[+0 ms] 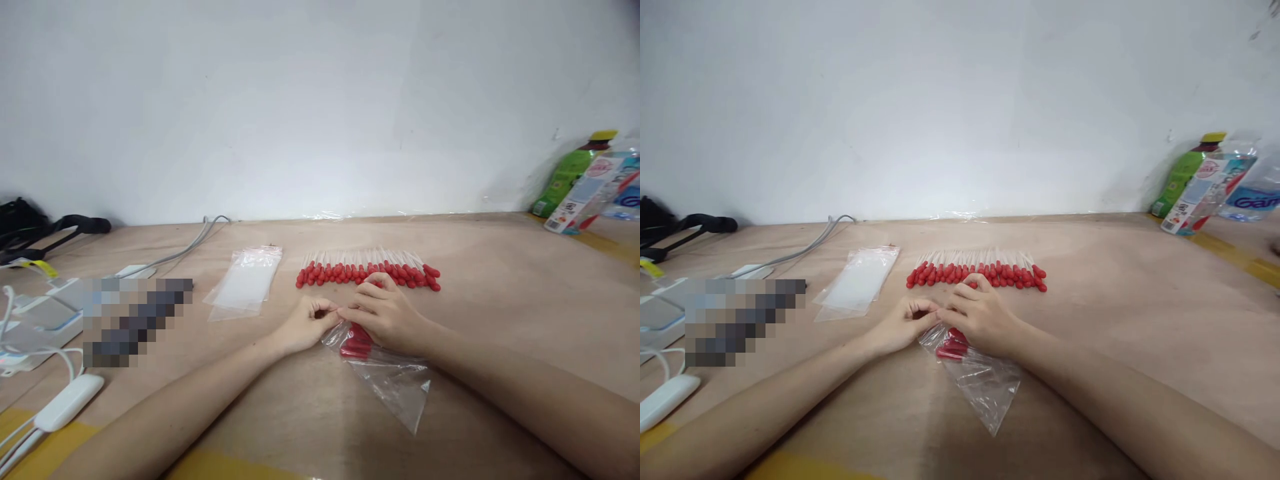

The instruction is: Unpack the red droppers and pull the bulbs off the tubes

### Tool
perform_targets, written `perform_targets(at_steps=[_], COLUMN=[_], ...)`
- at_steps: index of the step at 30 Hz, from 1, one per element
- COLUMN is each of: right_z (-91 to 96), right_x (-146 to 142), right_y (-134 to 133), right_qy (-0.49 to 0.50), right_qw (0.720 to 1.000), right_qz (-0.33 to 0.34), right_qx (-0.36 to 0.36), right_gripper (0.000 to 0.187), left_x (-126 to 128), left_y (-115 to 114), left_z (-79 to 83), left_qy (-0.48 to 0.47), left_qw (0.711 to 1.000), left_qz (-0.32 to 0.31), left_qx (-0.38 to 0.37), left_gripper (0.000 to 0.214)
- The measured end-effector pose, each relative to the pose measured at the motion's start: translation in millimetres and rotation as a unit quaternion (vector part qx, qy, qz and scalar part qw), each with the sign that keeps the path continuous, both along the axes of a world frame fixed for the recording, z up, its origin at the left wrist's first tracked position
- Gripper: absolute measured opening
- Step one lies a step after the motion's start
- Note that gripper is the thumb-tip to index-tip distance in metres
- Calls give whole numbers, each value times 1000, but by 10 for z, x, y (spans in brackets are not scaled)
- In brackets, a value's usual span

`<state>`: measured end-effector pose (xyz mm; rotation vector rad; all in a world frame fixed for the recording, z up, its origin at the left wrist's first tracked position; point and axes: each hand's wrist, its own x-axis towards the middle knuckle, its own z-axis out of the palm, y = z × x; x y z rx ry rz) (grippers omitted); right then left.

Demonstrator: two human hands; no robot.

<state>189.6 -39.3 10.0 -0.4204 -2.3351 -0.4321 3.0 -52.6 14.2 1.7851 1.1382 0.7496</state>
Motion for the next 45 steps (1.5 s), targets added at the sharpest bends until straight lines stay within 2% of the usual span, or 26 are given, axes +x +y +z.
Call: perform_targets(at_steps=[2,4,9,12,22,28,30,34,36,38,41,45], right_z=[-18,-24,-6,1,156,51,4,-31,-42,-63,-107,-153], right_x=[-6,-11,-34,-44,78,169,245,471,570,629,644,605], right_y=[-3,-3,16,23,-115,-197,-228,-295,-314,-311,-275,-247], right_qy=[8,7,-23,-34,-43,20,44,25,-5,-17,-13,-15], right_qw=[1000,1000,1000,999,989,980,975,961,953,945,938,940], right_qz=[-7,-17,-18,-2,67,25,-10,-88,-113,-134,-158,-182], right_qx=[9,12,-7,-20,-127,-198,-217,-261,-283,-298,-310,-288], right_gripper=[17,19,25,24,17,13,13,27,35,39,40,40], left_x=[-17,-31,-15,-4,-106,-77,-70,-60,-49,-34,-16,-24], left_y=[14,14,-27,-24,40,-13,-35,-70,-85,-99,-115,-105], left_z=[-22,-22,4,-21,-158,-137,-124,-117,-112,-96,-46,21], left_qy=[46,65,68,65,80,110,111,129,120,108,110,105], left_qw=[993,985,980,981,985,974,968,948,937,938,952,964], left_qz=[6,1,-64,-71,25,67,76,74,59,12,-68,-115], left_qx=[113,161,173,169,153,184,213,283,322,328,277,218], left_gripper=[22,20,21,20,17,7,12,14,16,19,24,30])
